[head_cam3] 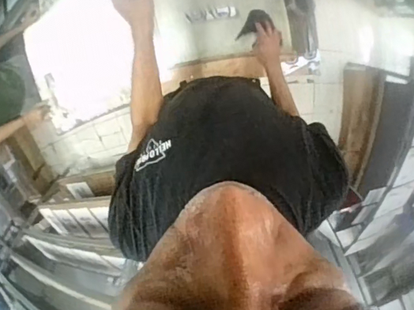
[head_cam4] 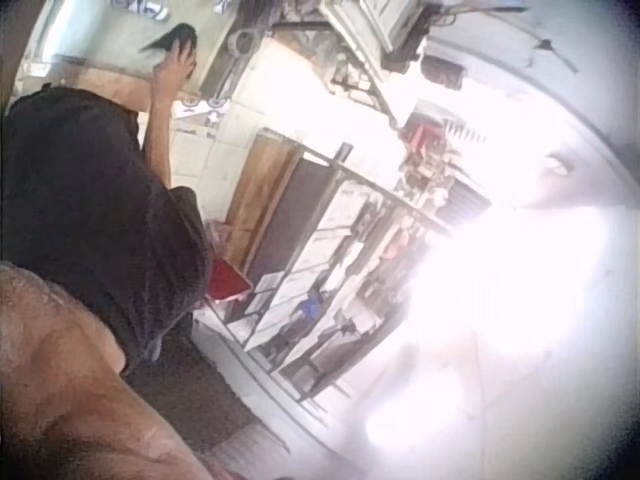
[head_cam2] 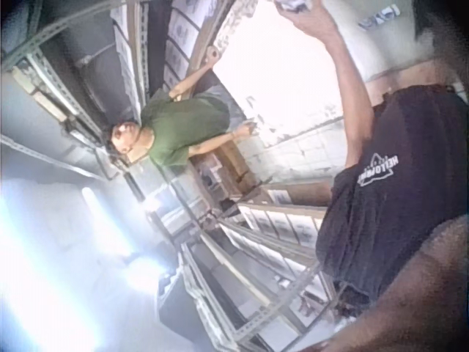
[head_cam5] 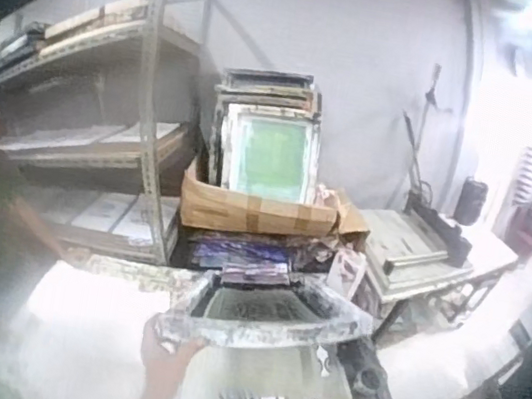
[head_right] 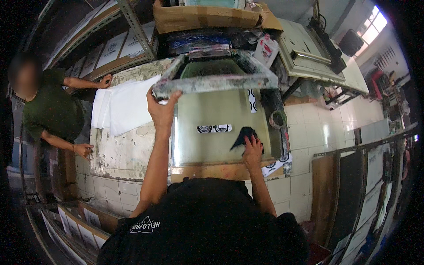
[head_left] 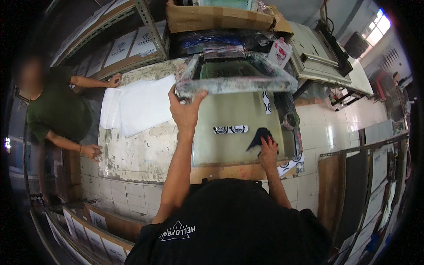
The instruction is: The person performs screen printing on white paper sheets using a squeegee and a screen frame. They repeatedly place a sheet under the screen, pull ink across the mesh, and lift the screen to reveal a printed logo. A coworker assists by removing the printed sheets and placing them on a drying rack.
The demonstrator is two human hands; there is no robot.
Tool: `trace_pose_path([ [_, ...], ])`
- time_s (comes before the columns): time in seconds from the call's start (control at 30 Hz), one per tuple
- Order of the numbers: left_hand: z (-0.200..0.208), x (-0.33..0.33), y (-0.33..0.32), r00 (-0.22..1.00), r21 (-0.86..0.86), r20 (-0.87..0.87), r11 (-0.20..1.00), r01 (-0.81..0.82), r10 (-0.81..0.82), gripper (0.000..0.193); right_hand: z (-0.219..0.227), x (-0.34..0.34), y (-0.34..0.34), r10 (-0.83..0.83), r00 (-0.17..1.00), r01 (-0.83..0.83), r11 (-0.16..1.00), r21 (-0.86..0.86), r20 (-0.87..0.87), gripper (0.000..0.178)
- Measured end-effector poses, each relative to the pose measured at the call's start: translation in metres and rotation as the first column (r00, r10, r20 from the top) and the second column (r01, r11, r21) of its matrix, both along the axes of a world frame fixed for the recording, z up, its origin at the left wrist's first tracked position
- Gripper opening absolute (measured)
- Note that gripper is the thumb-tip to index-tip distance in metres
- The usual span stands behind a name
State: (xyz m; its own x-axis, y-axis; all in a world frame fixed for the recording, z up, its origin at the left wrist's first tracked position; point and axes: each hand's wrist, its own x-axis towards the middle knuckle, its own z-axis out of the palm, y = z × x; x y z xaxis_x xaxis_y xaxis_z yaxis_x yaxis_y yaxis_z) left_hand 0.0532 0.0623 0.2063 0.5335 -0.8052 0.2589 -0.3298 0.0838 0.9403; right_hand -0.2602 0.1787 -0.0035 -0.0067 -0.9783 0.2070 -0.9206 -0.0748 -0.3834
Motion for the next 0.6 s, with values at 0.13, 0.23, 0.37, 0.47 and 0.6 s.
trace_pose_path([
  [0.13,-0.022,0.001,0.017,0.983,-0.094,-0.091,0.984,0.149,-0.158,0.101,-0.008,-0.016,-0.031,-0.128,0.651,0.122,0.991,0.063,0.748,0.036],
  [0.23,-0.028,0.0,0.032,0.981,-0.025,-0.109,0.987,0.16,-0.162,0.105,0.005,0.005,-0.058,-0.307,-0.331,0.106,0.928,0.358,0.892,0.031],
  [0.37,-0.04,0.001,0.043,0.988,0.059,-0.062,0.987,0.148,-0.145,0.104,0.055,0.055,-0.102,-0.058,-0.442,-0.126,0.992,0.002,0.895,0.036],
  [0.47,-0.047,0.0,0.042,0.982,0.07,-0.106,0.984,0.165,-0.157,0.101,0.071,0.089,-0.176,0.095,-0.62,-0.019,0.991,-0.135,0.779,0.041],
  [0.6,-0.052,-0.002,0.039,0.975,0.027,-0.152,0.986,0.166,-0.16,0.103,0.058,0.084,-0.23,0.085,-0.65,0.0,0.994,-0.113,0.755,0.042],
])
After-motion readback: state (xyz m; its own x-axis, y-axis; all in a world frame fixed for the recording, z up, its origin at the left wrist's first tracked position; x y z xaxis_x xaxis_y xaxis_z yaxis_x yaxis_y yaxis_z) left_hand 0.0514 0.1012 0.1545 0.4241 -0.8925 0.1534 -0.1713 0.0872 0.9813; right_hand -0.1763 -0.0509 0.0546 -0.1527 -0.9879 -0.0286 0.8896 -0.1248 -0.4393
